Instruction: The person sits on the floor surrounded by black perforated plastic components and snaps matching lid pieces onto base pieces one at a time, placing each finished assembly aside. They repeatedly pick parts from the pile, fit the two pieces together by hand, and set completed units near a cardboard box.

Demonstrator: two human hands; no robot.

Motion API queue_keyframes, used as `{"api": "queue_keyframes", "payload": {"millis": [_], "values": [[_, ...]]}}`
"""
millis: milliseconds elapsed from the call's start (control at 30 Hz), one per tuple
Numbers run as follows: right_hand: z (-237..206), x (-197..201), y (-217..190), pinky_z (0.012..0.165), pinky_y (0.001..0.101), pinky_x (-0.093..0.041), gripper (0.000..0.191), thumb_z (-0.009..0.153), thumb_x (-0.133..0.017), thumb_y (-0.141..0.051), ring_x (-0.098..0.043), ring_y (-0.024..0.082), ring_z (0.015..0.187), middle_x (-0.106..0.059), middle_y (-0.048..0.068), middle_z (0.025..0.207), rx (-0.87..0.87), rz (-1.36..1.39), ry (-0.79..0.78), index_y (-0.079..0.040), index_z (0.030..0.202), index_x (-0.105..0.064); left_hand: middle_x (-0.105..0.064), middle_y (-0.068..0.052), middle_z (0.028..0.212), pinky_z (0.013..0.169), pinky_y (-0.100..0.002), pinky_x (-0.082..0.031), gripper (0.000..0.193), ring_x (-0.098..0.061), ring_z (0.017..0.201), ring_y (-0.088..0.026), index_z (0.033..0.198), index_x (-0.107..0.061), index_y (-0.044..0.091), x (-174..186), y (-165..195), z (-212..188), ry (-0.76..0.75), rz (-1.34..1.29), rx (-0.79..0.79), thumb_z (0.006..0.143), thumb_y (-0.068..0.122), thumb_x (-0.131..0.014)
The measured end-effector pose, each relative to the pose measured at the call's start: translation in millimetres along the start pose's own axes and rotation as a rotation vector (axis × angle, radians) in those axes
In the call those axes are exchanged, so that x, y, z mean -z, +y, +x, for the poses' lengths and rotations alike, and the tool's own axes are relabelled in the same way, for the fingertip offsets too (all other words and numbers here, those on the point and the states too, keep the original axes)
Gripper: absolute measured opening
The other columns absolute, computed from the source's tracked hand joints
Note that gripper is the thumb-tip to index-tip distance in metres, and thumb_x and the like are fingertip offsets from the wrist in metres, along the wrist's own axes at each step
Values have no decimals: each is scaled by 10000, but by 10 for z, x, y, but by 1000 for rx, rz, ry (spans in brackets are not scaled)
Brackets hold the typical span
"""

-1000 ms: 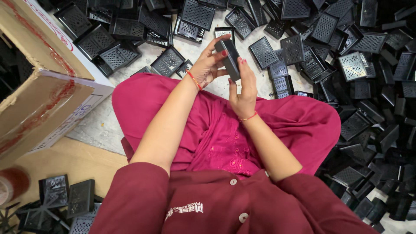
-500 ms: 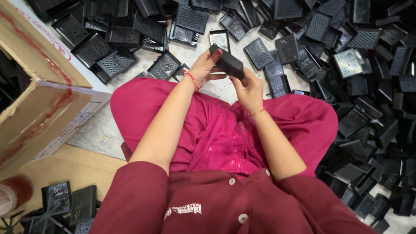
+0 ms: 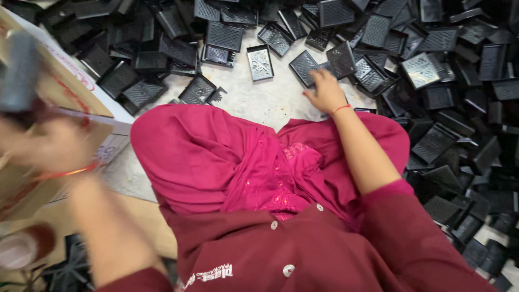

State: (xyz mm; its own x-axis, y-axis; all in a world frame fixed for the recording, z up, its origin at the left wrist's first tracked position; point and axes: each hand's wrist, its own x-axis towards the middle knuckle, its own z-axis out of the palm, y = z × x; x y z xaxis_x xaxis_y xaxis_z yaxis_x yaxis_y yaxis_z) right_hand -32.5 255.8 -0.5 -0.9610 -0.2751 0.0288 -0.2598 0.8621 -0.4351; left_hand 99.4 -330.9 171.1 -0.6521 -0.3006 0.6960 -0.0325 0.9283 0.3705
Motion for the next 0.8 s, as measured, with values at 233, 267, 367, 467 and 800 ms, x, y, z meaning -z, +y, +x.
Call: {"api": "queue_keyframes", "payload": {"millis": [233,267,367,467,800], "values": [[173,-277,-53,1053,591,-405,806,793,-851,-342,-379,536,1385,-377,302,1540,-144,-54,159,-105,1486,-515,-614,-191,1350,1081,-454,-491,430,-603,1294,-361,1316,-630,-1,937,-1198,31,-677,518,306,903,103,-682],[151,-288,-51,1046,604,-401,813,786,-855,-343,-363,532,1403,-366,297,1553,-137,-56,162,-113,1488,-516,-617,-198,1357,1105,-469,-478,441,-597,1309,-371,1318,-629,-4,876,-1014,27,-604,496,245,892,100,-676],[135,-284,-53,1078,603,-400,801,805,-860,-356,-345,521,1427,-357,275,1573,-173,-66,190,-138,1498,-522,-626,-219,1378,1178,-513,-440,476,-579,1354,-401,1324,-626,-12,234,-67,108,-246,70,-49,860,90,-658],[162,-242,-89,1089,601,-382,839,804,-866,-372,-325,519,1448,-342,269,1591,-197,-55,198,-150,1525,-498,-593,-123,1420,1301,-539,-297,293,-453,1460,-356,1134,-749,129,-811,1127,22,-349,80,-235,858,200,-819],[160,-41,-273,1121,638,-253,1009,742,-879,-466,-220,493,1485,-266,257,1620,-184,-107,212,-149,1572,-401,-384,-128,1532,1115,-776,-33,435,-185,1488,-409,1133,-751,89,-2751,2493,-1221,-1233,214,-408,849,416,-711]]}}
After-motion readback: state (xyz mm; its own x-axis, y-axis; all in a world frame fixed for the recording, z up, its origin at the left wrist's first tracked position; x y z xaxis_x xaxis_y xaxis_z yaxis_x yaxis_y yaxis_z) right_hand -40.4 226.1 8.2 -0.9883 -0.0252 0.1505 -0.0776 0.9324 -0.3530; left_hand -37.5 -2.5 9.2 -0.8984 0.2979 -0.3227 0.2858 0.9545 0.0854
